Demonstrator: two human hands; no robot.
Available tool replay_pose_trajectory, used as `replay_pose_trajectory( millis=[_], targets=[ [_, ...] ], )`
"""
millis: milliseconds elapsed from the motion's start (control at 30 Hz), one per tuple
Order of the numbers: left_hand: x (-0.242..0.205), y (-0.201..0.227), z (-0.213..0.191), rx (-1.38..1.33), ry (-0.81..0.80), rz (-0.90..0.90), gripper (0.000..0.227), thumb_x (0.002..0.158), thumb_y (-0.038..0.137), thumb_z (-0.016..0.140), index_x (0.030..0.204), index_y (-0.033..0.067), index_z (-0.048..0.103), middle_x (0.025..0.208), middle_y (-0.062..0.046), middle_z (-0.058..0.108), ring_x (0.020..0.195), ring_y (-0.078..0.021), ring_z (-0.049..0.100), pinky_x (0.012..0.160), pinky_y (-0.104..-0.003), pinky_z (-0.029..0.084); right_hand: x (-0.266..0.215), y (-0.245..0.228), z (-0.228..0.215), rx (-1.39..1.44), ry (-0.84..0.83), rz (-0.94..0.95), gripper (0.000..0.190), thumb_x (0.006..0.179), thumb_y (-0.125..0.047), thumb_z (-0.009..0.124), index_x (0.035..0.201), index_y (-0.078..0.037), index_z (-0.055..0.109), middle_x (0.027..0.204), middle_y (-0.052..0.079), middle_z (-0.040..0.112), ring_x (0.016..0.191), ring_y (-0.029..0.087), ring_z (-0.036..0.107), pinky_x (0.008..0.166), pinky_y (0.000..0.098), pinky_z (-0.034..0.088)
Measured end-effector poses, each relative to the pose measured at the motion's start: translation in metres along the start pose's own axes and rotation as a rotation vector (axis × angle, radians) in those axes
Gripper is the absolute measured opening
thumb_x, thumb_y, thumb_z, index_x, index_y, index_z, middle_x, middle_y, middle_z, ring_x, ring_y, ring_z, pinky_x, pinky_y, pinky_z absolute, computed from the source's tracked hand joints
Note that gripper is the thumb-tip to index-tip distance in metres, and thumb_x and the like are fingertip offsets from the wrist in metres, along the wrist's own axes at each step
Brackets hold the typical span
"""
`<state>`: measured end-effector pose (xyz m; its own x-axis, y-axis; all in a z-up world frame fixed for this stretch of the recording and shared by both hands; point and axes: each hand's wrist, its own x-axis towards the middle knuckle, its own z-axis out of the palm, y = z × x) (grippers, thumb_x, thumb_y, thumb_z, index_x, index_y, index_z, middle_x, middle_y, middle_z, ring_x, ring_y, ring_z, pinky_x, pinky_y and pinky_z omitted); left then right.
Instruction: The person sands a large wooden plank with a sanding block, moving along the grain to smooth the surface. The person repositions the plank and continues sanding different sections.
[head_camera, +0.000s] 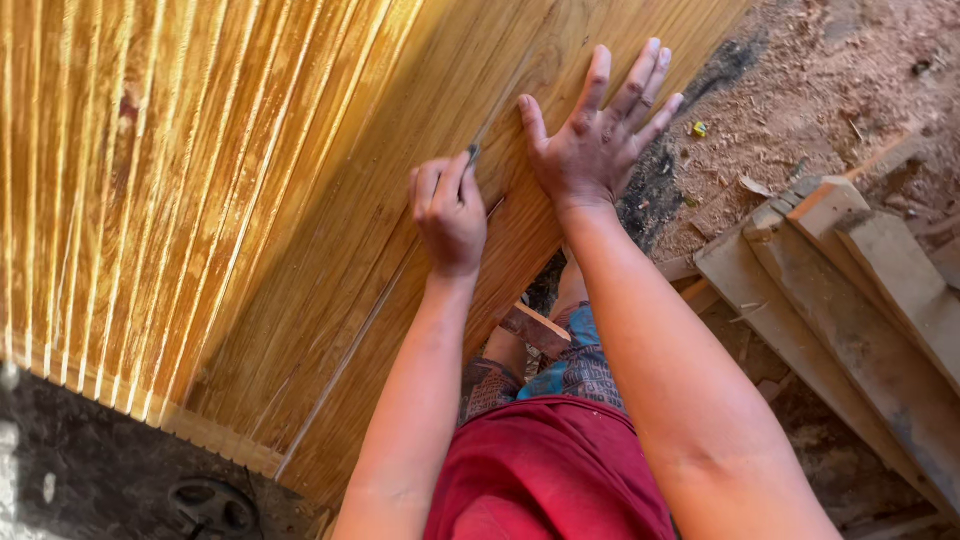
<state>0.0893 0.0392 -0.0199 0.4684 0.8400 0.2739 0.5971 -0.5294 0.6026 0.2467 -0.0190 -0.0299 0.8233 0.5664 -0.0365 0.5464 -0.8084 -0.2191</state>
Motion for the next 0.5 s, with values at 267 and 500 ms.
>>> replay_pose_trajectory(
  millis=[267, 500],
  targets=[
    [0.022, 0.017, 0.025, -0.012, 0.025, -0.007, 0.014, 0.09, 0.0, 0.074, 0.102, 0.0062, 0.073, 0.093, -0.01, 0.065, 0.091, -0.0315, 0.062, 0.085, -0.045, 0.051, 0.001, 0.004, 0.013, -0.004, 0.043, -0.018, 0.087, 0.103, -0.078, 0.051, 0.156, -0.01, 0.038, 0.165, 0.03, 0.014, 0.156, 0.044, 0.009, 0.122, 0.0718, 0.006],
    [0.016, 0.027, 0.01, 0.066, 0.057, -0.006, 0.013, 0.088, 0.0, 0.076, 0.1, 0.0054, 0.076, 0.091, -0.011, 0.066, 0.089, -0.0317, 0.063, 0.084, -0.044, 0.051, 0.001, 0.004, 0.005, 0.059, 0.063, -0.022, 0.08, 0.102, -0.069, 0.056, 0.155, -0.011, 0.041, 0.167, 0.028, 0.013, 0.158, 0.042, 0.008, 0.125, 0.0697, 0.007]
  ],
)
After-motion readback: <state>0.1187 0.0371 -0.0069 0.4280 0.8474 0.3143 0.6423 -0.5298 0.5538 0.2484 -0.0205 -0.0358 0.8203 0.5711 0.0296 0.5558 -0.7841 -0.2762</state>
